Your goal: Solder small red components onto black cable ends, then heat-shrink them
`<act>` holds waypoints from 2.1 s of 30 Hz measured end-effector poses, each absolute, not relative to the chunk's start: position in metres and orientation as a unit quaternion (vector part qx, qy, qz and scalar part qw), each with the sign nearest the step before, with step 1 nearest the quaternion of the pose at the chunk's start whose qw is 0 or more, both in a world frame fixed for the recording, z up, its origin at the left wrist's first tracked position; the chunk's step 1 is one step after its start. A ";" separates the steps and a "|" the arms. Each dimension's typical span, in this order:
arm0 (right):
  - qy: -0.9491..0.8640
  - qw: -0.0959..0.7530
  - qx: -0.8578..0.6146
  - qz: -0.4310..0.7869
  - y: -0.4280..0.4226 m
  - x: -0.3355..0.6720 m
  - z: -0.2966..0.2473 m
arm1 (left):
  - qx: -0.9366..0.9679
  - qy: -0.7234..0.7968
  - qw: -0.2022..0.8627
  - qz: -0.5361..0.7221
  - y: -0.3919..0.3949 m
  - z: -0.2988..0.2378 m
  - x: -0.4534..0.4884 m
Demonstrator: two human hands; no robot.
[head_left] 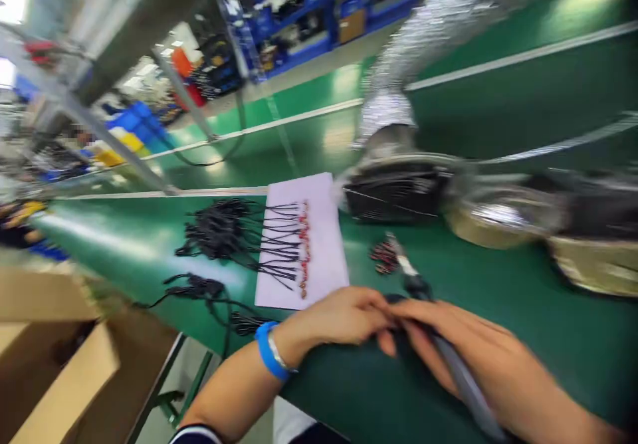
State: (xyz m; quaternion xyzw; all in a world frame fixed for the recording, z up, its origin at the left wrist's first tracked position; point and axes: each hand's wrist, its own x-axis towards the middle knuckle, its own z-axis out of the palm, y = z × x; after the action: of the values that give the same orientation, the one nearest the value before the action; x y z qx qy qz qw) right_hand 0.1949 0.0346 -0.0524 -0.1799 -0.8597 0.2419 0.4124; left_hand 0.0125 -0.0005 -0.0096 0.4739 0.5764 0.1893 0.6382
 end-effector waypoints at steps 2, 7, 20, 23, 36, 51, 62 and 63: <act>-0.867 0.385 -0.192 0.252 0.035 0.199 -0.039 | 0.467 0.589 0.618 0.230 0.000 -0.006 0.010; -0.816 0.440 -0.273 0.257 0.037 0.209 -0.013 | 0.450 0.605 0.618 0.222 -0.002 -0.008 0.013; -0.713 0.504 -0.357 0.330 0.006 0.241 -0.006 | 0.438 0.643 0.578 0.247 -0.009 -0.007 0.021; -0.701 0.516 -0.355 0.341 0.006 0.240 -0.008 | 0.441 0.644 0.574 0.245 -0.009 -0.006 0.021; -0.711 0.503 -0.354 0.341 0.008 0.235 -0.006 | 0.446 0.656 0.564 0.229 -0.006 -0.001 0.023; -0.714 0.519 -0.332 0.334 0.008 0.230 -0.001 | 0.453 0.651 0.567 0.224 -0.006 -0.002 0.021; -0.706 0.534 -0.331 0.327 0.008 0.233 0.003 | 0.457 0.652 0.566 0.216 -0.006 0.001 0.021; -0.704 0.535 -0.332 0.329 0.008 0.232 0.004 | 0.458 0.652 0.565 0.215 -0.006 0.001 0.021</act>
State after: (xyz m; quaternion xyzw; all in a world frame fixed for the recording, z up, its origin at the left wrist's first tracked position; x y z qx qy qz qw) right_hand 0.2324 0.0078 0.0035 -0.3318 -0.7040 0.3285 0.5352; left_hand 0.0206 -0.0060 0.0012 0.4581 0.6516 0.2154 0.5650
